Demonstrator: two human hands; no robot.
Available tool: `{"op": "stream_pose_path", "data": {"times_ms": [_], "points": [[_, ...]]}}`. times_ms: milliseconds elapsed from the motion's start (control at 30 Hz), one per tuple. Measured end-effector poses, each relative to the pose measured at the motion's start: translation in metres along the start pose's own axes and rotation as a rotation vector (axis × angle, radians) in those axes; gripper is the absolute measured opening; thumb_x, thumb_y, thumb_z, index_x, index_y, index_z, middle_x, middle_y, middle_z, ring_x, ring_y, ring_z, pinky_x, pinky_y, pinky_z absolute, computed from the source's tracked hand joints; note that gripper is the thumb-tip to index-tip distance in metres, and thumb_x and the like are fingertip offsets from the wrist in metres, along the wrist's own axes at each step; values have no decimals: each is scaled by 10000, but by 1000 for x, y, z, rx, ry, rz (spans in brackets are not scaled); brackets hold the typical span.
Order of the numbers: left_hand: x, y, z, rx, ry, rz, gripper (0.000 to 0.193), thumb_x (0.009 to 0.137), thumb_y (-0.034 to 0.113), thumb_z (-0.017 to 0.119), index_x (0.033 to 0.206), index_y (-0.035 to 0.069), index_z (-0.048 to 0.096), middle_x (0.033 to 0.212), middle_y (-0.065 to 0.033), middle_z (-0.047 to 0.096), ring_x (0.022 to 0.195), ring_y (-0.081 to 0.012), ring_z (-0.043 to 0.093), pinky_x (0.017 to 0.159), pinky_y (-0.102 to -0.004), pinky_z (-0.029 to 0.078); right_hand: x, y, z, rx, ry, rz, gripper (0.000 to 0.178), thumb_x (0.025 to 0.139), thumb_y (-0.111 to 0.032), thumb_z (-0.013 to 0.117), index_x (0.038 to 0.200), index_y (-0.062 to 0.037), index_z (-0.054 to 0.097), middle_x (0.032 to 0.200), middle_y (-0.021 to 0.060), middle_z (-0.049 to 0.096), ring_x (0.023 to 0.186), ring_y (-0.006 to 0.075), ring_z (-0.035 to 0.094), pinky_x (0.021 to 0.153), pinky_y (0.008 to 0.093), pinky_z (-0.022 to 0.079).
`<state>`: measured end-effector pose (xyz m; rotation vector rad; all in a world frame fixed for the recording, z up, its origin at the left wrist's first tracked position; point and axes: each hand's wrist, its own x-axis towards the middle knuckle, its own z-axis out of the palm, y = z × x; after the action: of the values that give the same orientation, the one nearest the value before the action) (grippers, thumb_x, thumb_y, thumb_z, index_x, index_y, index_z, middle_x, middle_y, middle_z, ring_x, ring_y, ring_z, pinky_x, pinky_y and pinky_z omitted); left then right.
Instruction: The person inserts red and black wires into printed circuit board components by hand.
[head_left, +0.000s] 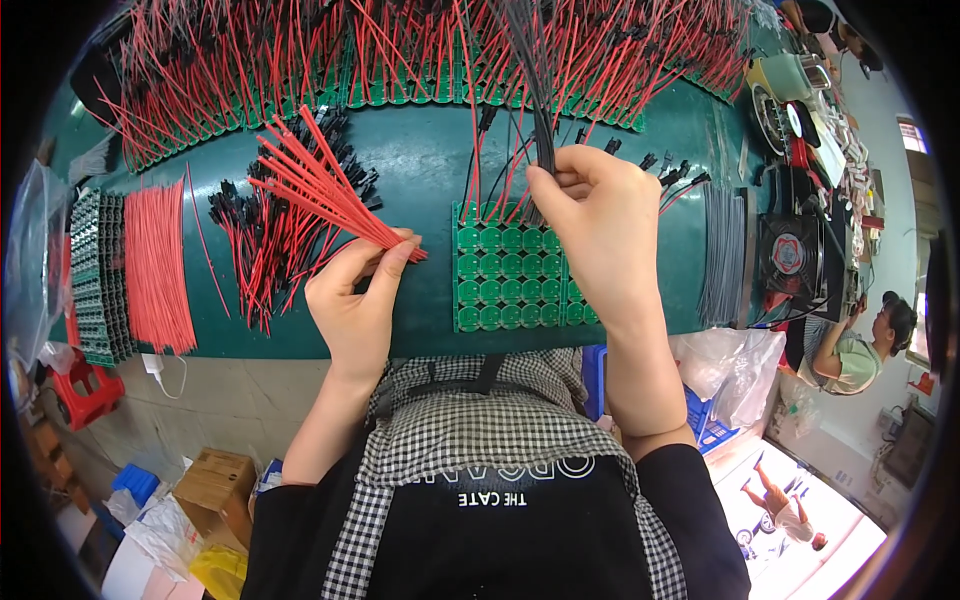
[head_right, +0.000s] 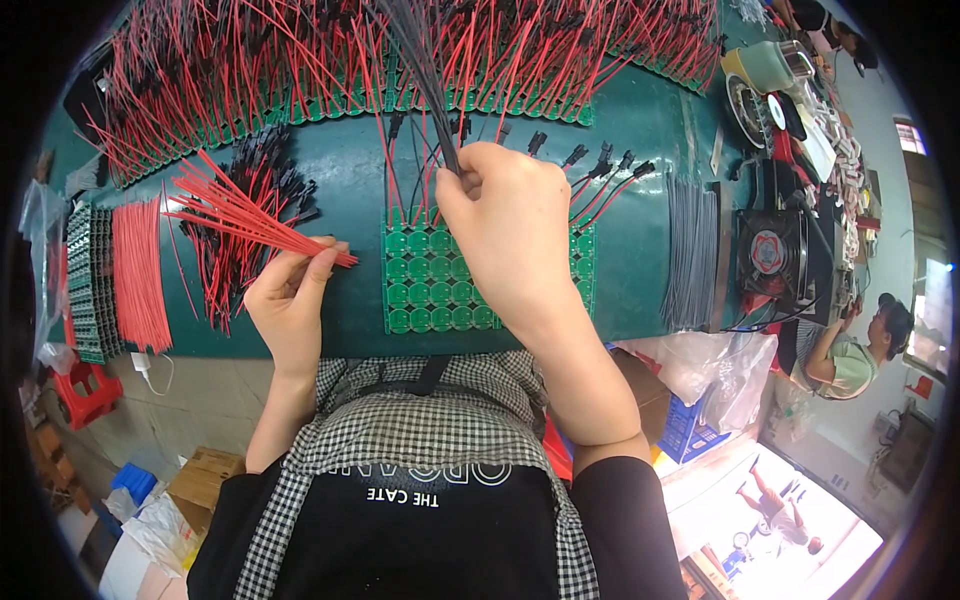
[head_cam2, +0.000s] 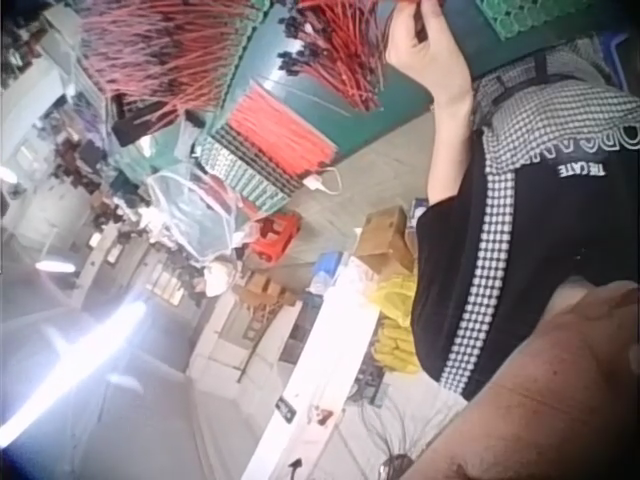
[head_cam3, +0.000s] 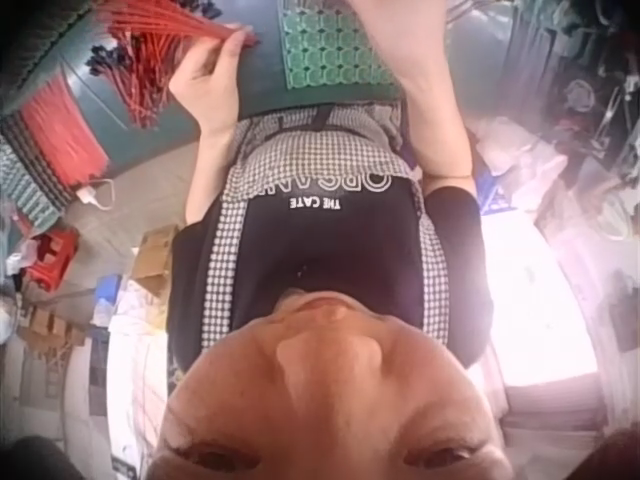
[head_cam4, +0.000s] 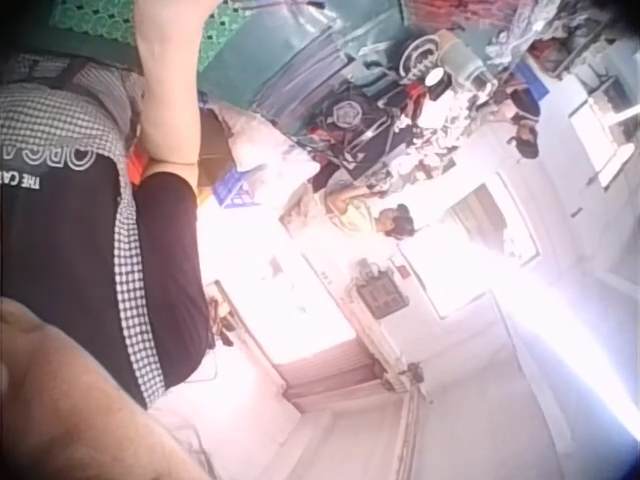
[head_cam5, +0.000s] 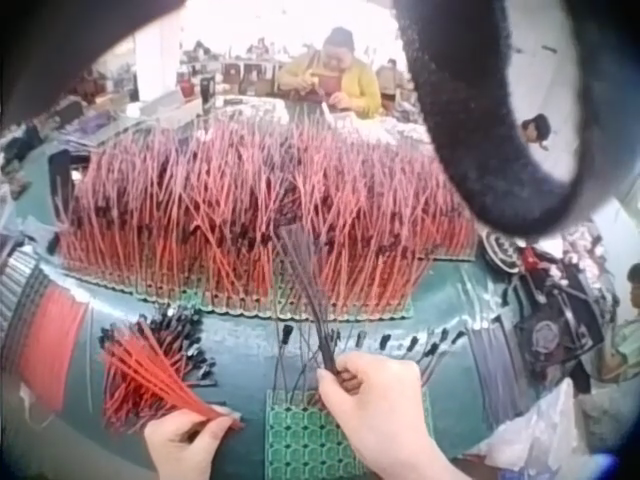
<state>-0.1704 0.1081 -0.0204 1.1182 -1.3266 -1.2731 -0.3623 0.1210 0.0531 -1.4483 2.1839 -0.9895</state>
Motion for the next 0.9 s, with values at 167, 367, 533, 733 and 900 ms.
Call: {"op": "stream_pose_path", "data": {"times_ms": [167,367,533,733,900], "points": [[1,3,1,39,-6,7,103,819,-1,678,898,-67,674,835,-91,695,737,-124,657,701,-233,516,-4,3,-6,-88,-21,4,187,766,-97,702,775,77,635,599,70,619,534,69,582,518,226,447],[1,3,-1,31,-10,-18,109,832,2,666,918,-66,670,833,-85,690,740,-122,654,699,-232,513,-16,14,-18,112,-38,107,142,783,-49,696,762,77,634,641,34,624,555,50,566,514,192,427],[2,3,-1,50,-11,-9,113,839,1,658,926,-71,662,842,-88,690,751,-122,654,700,-229,513,-27,42,-25,542,-63,199,97,829,-30,674,867,58,664,754,27,663,666,58,614,600,185,485],[2,7,-2,110,0,-29,108,848,-1,649,926,-75,656,859,-100,689,763,-131,658,712,-232,518,-30,52,-12,687,63,95,95,840,-4,665,913,56,653,827,57,674,738,82,630,660,195,498],[2,10,-1,115,-6,-39,100,855,-10,639,926,-81,649,872,-114,685,788,-149,664,732,-244,525,-30,57,-10,718,62,72,83,842,13,655,913,57,653,839,65,676,751,88,633,675,196,501]]}}
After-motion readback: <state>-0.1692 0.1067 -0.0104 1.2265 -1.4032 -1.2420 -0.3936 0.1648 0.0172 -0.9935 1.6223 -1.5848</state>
